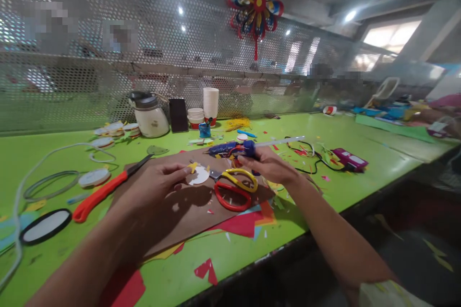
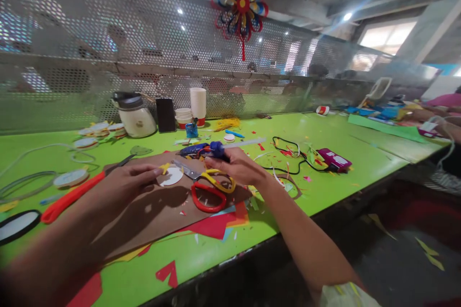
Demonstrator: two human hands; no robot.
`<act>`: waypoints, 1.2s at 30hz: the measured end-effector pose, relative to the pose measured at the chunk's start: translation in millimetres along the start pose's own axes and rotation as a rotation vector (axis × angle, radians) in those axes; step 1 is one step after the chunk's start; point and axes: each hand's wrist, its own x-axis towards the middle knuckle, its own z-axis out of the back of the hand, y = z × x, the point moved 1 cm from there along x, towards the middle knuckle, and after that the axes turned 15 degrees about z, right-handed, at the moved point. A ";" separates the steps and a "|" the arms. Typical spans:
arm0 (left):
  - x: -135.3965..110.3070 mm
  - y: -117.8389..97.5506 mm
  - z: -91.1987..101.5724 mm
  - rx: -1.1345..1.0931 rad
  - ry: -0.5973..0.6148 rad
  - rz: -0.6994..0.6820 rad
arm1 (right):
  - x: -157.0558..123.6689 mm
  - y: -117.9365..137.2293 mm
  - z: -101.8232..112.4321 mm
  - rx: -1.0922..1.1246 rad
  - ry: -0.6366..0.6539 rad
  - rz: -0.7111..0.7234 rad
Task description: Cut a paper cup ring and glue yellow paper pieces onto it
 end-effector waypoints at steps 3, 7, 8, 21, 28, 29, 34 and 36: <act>-2.8 -1.0 -5.9 -0.026 0.091 0.099 | -2.2 -2.9 3.5 -0.003 0.027 -0.006; -4.8 -4.3 -8.8 -0.058 0.119 0.142 | -5.1 -7.1 3.7 -0.022 0.080 0.013; -4.3 -4.6 -8.0 -0.037 0.110 0.140 | -5.5 -7.9 3.2 -0.025 0.089 0.018; 6.6 0.7 2.8 0.089 0.067 0.067 | -6.4 -7.5 0.1 -0.117 0.137 0.019; -1.9 -1.3 -5.0 -0.033 0.171 0.133 | -7.3 -5.1 -1.4 -0.145 0.142 -0.018; -3.3 -1.9 -6.1 -0.054 0.181 0.135 | -7.3 -4.5 -1.4 -0.144 0.143 -0.020; -6.5 -3.4 -7.4 -0.083 0.173 0.133 | -7.2 -4.4 -2.0 -0.124 0.151 -0.017; -6.9 -3.9 -7.6 -0.066 0.174 0.121 | -6.9 -5.5 -2.7 -0.109 0.149 -0.007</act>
